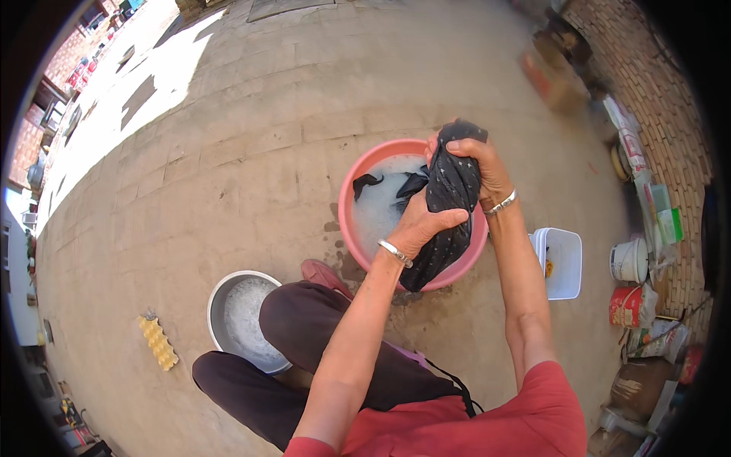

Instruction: The person washes a piece of dark clothing by hand in a metal basin with soapy water, scrubbing and wringing the fabric.

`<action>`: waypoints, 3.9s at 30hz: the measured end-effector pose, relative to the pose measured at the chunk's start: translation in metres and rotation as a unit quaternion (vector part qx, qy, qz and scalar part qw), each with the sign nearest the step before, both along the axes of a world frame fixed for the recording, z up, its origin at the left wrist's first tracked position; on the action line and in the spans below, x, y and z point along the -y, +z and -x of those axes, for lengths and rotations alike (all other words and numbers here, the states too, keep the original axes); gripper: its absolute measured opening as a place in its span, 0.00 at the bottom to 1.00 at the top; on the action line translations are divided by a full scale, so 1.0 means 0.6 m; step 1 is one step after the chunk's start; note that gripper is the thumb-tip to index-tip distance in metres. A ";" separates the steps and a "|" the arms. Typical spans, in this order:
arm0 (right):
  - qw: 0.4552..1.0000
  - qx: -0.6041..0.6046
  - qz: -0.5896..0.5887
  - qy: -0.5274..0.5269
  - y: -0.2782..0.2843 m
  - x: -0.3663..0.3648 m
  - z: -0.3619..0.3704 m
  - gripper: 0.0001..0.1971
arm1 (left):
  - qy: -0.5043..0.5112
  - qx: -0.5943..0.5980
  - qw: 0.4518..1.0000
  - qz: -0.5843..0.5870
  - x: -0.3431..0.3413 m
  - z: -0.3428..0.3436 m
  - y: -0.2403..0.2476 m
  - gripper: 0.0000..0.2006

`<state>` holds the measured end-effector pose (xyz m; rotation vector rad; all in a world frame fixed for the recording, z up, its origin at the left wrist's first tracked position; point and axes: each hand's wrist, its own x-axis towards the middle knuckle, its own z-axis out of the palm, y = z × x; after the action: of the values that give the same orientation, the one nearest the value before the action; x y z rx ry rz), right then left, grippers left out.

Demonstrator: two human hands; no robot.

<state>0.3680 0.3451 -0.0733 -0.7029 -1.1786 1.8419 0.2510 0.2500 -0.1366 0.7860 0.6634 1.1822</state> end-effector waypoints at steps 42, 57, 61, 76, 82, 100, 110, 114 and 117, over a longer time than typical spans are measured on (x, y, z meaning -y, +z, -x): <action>0.879 0.247 -0.407 0.013 0.001 0.171 -0.033 0.20 | 0.031 0.297 0.914 0.274 0.042 -0.004 -0.041 0.41; 0.868 -0.253 0.403 -0.146 -0.248 0.255 -0.076 0.12 | -0.101 0.341 0.895 0.268 0.061 -0.032 -0.106 0.25; 0.840 -0.331 0.426 -0.057 -0.227 0.266 0.010 0.12 | -0.077 0.385 0.862 0.319 0.081 -0.024 -0.100 0.23; 0.940 0.177 0.246 -0.156 -0.266 0.057 -0.012 0.08 | 0.021 -0.081 0.953 0.290 0.099 -0.014 -0.086 0.20; 0.798 0.584 -0.067 -0.131 -0.261 0.027 -0.020 0.11 | 0.032 -0.496 0.861 0.111 0.062 -0.049 -0.099 0.29; 0.681 0.677 -0.277 0.043 -0.069 0.141 -0.009 0.29 | -0.006 0.208 0.937 0.280 0.061 -0.042 -0.105 0.39; 0.967 0.252 0.023 -0.006 -0.055 0.119 -0.135 0.26 | -0.053 0.268 0.921 0.279 0.054 -0.008 -0.067 0.27; 0.921 0.083 0.328 -0.192 -0.234 0.111 -0.178 0.30 | -0.056 0.285 0.905 0.311 0.057 -0.029 -0.061 0.27; 0.919 -0.090 0.356 -0.144 -0.248 0.149 -0.087 0.34 | -0.071 0.331 0.898 0.280 0.071 -0.027 -0.074 0.26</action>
<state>0.4200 0.2560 -0.2220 -1.0113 -0.2313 2.0127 0.2674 0.2077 -0.1810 -0.0738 0.3308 0.9637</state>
